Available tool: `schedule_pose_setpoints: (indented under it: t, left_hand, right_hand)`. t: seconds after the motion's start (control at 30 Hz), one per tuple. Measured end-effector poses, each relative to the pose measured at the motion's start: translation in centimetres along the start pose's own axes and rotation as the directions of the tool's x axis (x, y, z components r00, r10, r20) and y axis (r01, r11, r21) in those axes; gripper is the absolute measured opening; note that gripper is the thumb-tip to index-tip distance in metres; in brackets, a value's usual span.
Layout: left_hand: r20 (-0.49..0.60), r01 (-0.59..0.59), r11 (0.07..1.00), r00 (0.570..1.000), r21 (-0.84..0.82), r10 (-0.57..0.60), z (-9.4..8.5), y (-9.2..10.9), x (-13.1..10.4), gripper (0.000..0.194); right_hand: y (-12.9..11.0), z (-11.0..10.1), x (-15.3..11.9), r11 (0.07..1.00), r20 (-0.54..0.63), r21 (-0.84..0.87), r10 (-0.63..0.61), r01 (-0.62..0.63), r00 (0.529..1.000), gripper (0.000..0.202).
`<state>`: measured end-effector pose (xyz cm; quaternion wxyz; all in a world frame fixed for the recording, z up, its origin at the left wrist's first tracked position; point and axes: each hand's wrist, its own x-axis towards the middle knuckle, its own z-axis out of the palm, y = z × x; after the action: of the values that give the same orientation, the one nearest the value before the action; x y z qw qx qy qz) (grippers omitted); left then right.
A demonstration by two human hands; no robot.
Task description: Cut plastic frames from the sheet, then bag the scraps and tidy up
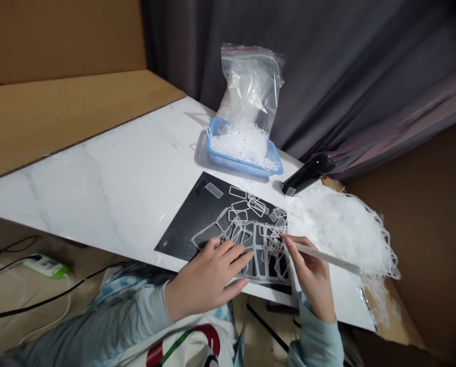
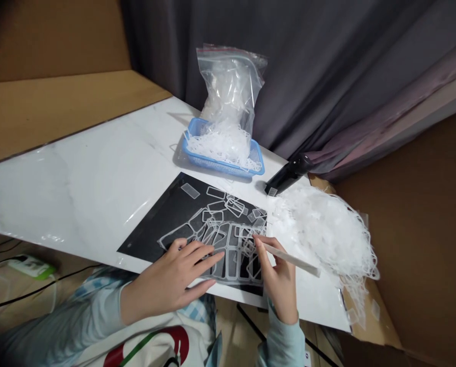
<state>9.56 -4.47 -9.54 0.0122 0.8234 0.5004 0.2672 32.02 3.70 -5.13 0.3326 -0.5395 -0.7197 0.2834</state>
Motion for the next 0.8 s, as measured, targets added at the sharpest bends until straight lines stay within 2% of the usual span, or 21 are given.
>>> schedule_pose_setpoints:
  t: [0.1, 0.23, 0.33, 0.43, 0.57, 0.8]
  left_hand:
    - [0.023, -0.003, 1.000, 1.000, 0.009, 0.002, 0.1, 0.0, -0.1, 0.041]
    - [0.005, -0.021, 0.999, 1.000, 0.044, 0.020, 0.2, -0.1, -0.2, 0.039]
    - [0.018, -0.089, 0.993, 0.996, 0.083, 0.088, 0.3, -0.4, -0.2, 0.044]
    - [0.022, -0.154, 0.984, 0.988, 0.089, 0.153, 0.6, -0.6, -0.2, 0.050]
    - [0.029, -0.173, 0.981, 0.985, 0.093, 0.171, 0.8, -0.8, -0.2, 0.055]
    - [0.178, -0.247, 0.940, 0.962, 0.233, 0.209, 0.5, -0.7, -0.1, 0.062]
  right_hand:
    - [0.1, 0.4, -0.5, 1.000, -0.004, 0.014, 0.011, -0.011, 1.000, 0.025]
    - [0.4, 1.6, -1.0, 0.991, 0.126, 0.060, -0.127, 0.121, 0.984, 0.019]
    - [0.7, 2.6, -1.4, 0.979, 0.179, 0.092, -0.194, 0.180, 0.964, 0.017]
    - [0.9, 3.2, -1.7, 0.979, 0.176, 0.103, -0.193, 0.177, 0.965, 0.017]
    - [1.2, 3.2, -1.9, 0.980, 0.178, 0.116, -0.181, 0.162, 0.967, 0.017]
    - [1.7, 3.2, -2.0, 0.987, 0.151, 0.138, -0.107, 0.086, 0.983, 0.018]
